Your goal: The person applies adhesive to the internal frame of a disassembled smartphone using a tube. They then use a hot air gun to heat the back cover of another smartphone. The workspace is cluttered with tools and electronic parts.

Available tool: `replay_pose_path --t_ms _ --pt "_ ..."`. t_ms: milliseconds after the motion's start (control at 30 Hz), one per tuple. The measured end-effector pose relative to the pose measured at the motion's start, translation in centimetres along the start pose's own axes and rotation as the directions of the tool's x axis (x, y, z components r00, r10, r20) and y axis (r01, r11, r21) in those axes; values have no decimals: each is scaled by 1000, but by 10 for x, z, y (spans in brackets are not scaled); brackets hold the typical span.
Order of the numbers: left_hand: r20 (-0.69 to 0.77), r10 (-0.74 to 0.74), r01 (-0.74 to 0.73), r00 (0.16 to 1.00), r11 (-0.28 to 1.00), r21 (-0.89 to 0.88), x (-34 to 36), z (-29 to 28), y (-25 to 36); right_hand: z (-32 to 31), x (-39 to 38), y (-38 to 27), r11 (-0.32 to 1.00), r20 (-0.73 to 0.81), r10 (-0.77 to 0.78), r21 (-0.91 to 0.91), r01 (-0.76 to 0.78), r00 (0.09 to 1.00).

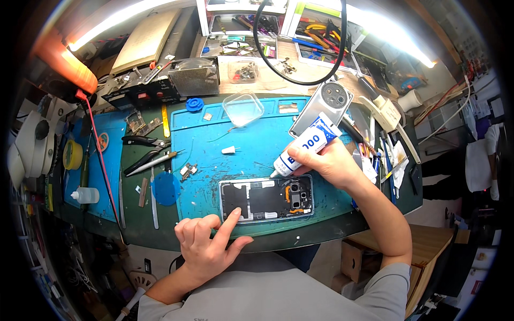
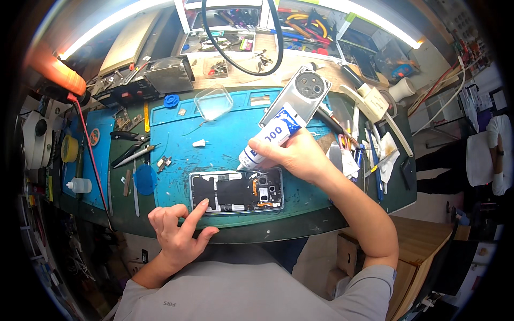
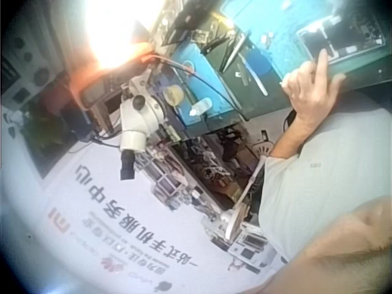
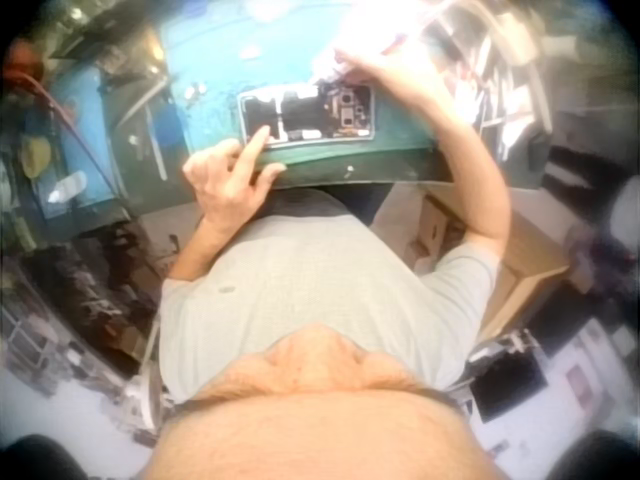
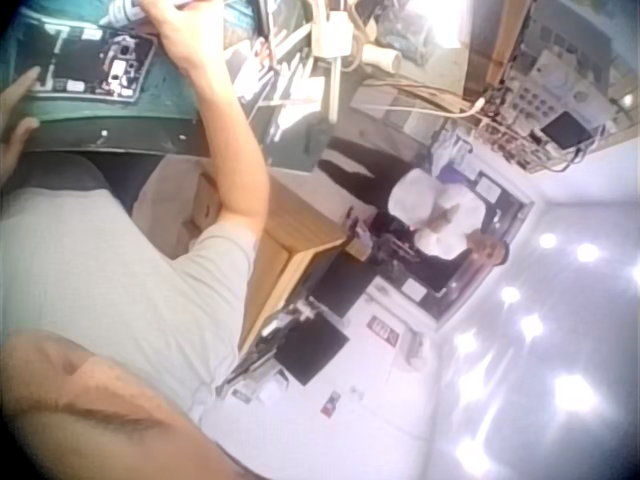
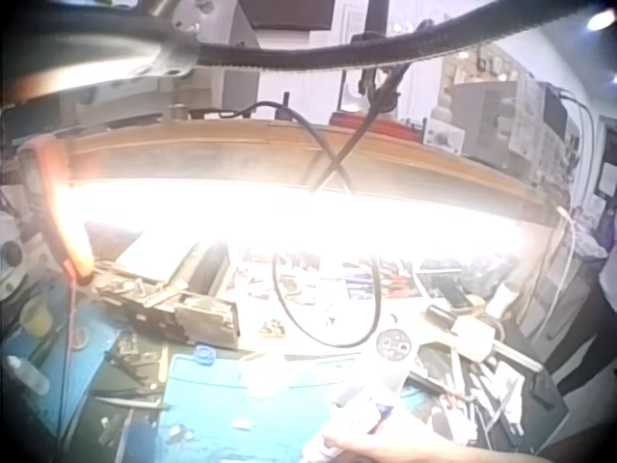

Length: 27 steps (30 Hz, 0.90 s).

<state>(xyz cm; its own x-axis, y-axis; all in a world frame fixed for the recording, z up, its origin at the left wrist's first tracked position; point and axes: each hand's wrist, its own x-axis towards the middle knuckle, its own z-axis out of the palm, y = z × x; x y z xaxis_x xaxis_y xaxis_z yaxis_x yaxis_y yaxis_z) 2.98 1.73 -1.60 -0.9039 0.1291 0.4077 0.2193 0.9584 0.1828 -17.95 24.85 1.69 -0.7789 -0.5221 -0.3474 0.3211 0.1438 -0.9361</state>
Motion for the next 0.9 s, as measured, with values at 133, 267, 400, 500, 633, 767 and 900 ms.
replay_pose_path --t_ms 133,267,400,500,633,767,900 --pt "4 0 0 1000 1000 3 0 0 0 -2 0 0 1000 -7 2 -17 -2 1000" --pt "-1 -1 1 1000 1000 6 0 1 0 -4 0 2 1000 -5 2 -29 -2 1000" --pt "-4 -3 3 1000 1000 5 0 1 0 -5 -1 1 1000 -5 11 -28 -11 1000" --pt "-3 -2 2 1000 1000 8 1 1 0 -6 -1 1 999 -8 21 -24 -21 1000" --pt "-2 -7 7 1000 1000 6 0 1 0 -7 -2 0 999 -15 18 -28 -18 1000" --pt "-3 -4 4 1000 1000 9 0 1 0 -8 -4 2 999 -29 3 -38 -4 1000" --pt "-1 -6 6 1000 1000 11 -1 1 1 -10 -5 1 999 -31 18 -41 -19 999"
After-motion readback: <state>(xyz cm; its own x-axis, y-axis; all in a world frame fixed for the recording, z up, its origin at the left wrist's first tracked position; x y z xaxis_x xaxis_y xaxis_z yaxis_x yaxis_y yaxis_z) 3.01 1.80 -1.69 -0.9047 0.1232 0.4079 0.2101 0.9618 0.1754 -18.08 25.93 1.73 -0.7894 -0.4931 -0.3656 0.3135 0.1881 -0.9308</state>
